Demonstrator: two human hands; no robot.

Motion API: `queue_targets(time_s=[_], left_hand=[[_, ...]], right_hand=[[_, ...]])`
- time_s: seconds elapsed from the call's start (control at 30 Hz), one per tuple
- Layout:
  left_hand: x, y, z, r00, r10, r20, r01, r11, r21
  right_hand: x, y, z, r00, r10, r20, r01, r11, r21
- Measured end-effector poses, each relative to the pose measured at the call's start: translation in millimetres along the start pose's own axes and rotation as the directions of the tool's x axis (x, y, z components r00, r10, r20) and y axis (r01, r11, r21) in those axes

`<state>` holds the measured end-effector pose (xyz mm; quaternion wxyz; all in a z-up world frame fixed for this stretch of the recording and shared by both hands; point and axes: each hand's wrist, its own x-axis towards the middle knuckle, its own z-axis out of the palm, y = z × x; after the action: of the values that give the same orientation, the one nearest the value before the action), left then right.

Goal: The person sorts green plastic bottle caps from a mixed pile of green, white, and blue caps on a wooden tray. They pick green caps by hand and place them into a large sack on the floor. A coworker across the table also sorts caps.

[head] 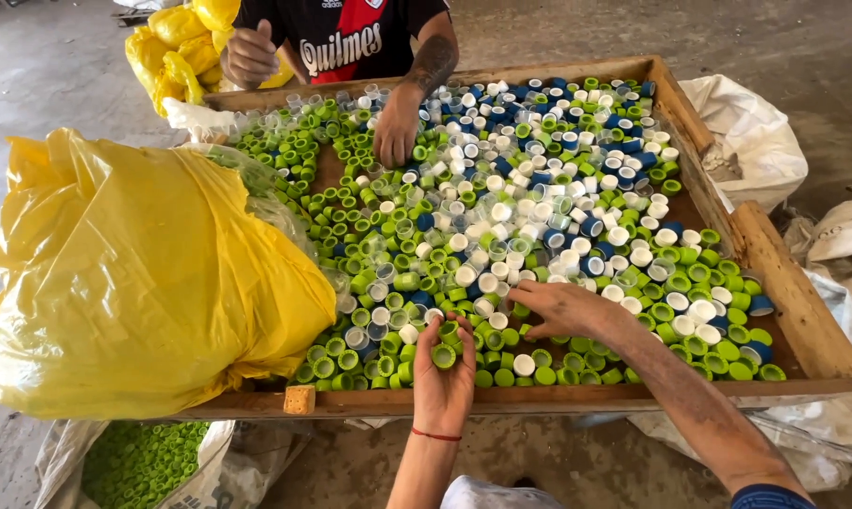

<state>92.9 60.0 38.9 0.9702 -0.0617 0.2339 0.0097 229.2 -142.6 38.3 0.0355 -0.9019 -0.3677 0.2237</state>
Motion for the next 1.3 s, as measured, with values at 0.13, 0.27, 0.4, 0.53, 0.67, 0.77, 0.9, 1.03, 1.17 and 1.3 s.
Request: queue_targets(time_s=[0.13, 0.27, 0.4, 0.53, 0.67, 0.77, 0.9, 1.03, 1.17, 1.3], left_hand=[[-7, 0, -1, 1.000, -0.002, -0.007, 0.002, 1.000, 0.002], [-9, 1, -4, 1.000, -0.017, -0.008, 0.017, 1.000, -0.013], [-8, 4, -11, 1.000, -0.016, -0.009, 0.016, 1.000, 0.006], [-12, 4, -10, 1.000, -0.026, -0.004, 0.026, 1.000, -0.009], [-13, 5, -11, 0.999, -0.045, 0.000, 0.045, 0.999, -0.020], [-16, 8, -9, 0.999, -0.033, -0.015, 0.033, 0.999, -0.012], [-18, 10, -10, 0.999, -0.032, -0.026, 0.031, 0.999, -0.042], [-17, 9, -11, 0.999, -0.034, -0.028, 0.033, 0.999, -0.033], [-16, 9, -12, 0.999, -0.033, -0.030, 0.032, 0.999, -0.033], [-17, 7, -11, 0.999, -0.033, -0.005, 0.033, 0.999, -0.023]], right_hand=[[7, -2, 14, 0.998, 0.063, 0.032, -0.061, 0.997, -0.050], [11, 8, 35, 0.975, -0.094, -0.200, 0.072, 0.991, -0.112], [6, 6, 39, 0.910, -0.234, -0.342, 0.211, 0.972, -0.102], [14, 16, 50, 0.900, -0.252, -0.356, 0.189, 0.961, -0.202], [18, 21, 50, 0.932, -0.193, -0.306, 0.168, 0.980, -0.109], [12, 17, 45, 0.941, -0.165, -0.296, 0.152, 0.986, -0.068], [9, 16, 51, 0.925, -0.198, -0.324, 0.167, 0.979, -0.119], [10, 13, 49, 0.948, -0.146, -0.281, 0.130, 0.989, -0.076], [14, 16, 55, 0.946, -0.143, -0.292, 0.098, 0.982, -0.163], [20, 21, 65, 0.939, -0.125, -0.319, 0.045, 0.968, -0.247]])
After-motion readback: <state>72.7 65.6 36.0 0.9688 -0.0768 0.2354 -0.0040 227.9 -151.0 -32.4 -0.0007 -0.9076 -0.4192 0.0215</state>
